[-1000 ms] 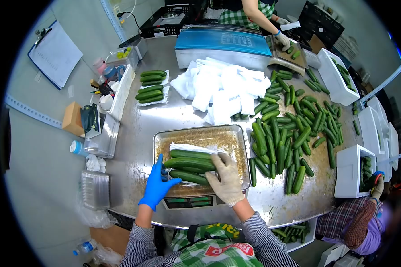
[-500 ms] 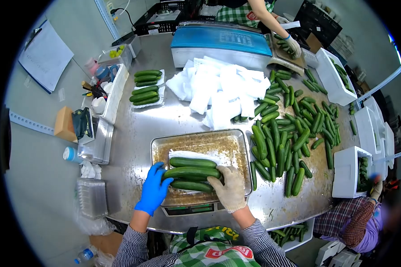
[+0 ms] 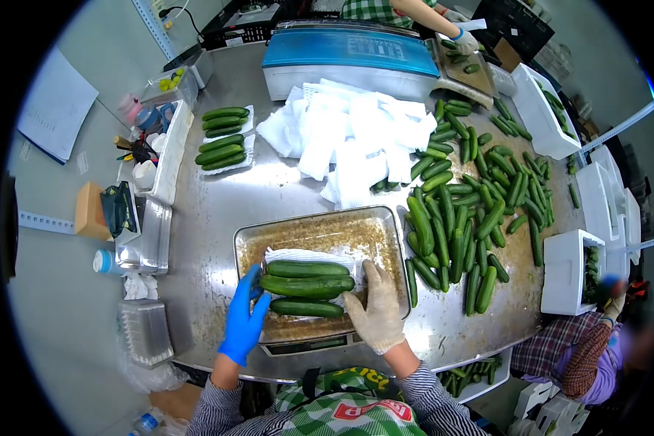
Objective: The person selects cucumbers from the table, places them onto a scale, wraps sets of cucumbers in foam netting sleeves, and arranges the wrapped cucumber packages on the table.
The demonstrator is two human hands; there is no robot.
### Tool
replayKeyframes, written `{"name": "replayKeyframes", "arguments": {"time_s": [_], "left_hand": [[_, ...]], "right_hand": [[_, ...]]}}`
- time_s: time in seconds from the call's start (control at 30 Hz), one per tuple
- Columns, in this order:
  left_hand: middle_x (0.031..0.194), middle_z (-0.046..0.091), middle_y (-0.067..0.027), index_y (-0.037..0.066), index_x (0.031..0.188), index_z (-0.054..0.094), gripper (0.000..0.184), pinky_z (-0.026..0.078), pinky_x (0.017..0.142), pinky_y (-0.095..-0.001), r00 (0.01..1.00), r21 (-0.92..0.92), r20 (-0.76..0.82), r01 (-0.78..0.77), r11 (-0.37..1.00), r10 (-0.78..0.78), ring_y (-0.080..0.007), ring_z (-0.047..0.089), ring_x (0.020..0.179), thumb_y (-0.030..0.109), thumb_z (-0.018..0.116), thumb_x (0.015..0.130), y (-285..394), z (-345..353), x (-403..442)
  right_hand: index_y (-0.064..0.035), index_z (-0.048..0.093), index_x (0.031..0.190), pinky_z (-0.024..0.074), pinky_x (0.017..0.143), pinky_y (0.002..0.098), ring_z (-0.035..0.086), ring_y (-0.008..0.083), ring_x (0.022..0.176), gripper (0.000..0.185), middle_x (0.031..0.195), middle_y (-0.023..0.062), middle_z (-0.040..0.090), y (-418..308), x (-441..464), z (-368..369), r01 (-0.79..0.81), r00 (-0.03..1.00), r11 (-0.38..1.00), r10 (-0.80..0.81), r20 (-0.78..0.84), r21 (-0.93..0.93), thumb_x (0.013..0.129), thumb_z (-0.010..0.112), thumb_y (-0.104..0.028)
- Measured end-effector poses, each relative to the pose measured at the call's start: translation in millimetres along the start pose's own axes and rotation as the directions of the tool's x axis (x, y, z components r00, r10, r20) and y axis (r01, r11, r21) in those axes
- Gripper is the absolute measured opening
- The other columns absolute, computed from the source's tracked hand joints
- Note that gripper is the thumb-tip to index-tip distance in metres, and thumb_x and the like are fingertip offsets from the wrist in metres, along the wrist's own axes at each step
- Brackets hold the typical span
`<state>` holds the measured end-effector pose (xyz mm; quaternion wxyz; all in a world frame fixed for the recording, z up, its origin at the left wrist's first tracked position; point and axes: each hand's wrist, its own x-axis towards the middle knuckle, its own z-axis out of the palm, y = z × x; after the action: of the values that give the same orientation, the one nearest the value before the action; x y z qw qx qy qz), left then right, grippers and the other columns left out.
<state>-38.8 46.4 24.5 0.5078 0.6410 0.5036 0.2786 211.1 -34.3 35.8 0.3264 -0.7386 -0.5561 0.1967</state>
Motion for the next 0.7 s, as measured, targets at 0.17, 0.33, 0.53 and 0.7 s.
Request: {"name": "replayKeyframes", "arguments": {"time_s": [0.17,0.33,0.53,0.7], "left_hand": [[0.155,0.034,-0.023,-0.002,0.152,0.029,0.06,0.026,0.118,-0.0427,0.989,0.117,-0.135,-0.037,0.992,0.053,-0.037,0.035,0.142,0.012,0.05,0.098,-8,35,-3],[0.155,0.033,-0.0232,-0.001,0.153,0.027,0.062,0.025,0.118,-0.0429,0.98,0.101,-0.186,-0.055,0.993,0.073,-0.0381,0.035,0.142,0.009,0.051,0.097,-12,47,-2],[0.157,0.026,-0.0248,0.004,0.155,0.023,0.093,0.031,0.116,-0.0456,0.983,0.197,-0.013,-0.179,0.964,0.185,-0.0414,0.035,0.141,0.026,0.076,0.083,-11,24,2],[0.16,0.013,-0.027,0.006,0.157,0.016,0.128,0.032,0.115,-0.0481,0.987,0.367,0.142,-0.129,0.921,0.082,-0.0457,0.031,0.14,0.044,0.091,0.061,-8,8,10]], "right_hand": [[0.0073,0.04,0.14,0.0372,0.107,0.0476,0.047,0.0453,0.123,0.056,0.133,0.0314,0.047,-12,5,19,-0.006,1.0,0.997,0.007,-0.016,0.079,0.093,0.059,-0.015],[0.0076,0.04,0.14,0.0369,0.107,0.0491,0.047,0.0463,0.124,0.055,0.133,0.0328,0.047,-7,0,38,-0.016,0.992,0.998,0.024,-0.125,0.06,0.094,0.059,-0.016],[0.0062,0.039,0.143,0.0463,0.098,0.0447,0.054,0.0453,0.116,0.062,0.129,0.0325,0.05,-15,8,21,-0.084,0.993,0.996,0.085,-0.076,0.019,0.093,0.063,-0.021],[0.0,0.041,0.145,0.047,0.097,0.0433,0.055,0.0447,0.115,0.064,0.131,0.0318,0.049,-27,23,0,-0.15,0.981,0.989,0.149,0.125,0.003,0.091,0.065,-0.024]]}}
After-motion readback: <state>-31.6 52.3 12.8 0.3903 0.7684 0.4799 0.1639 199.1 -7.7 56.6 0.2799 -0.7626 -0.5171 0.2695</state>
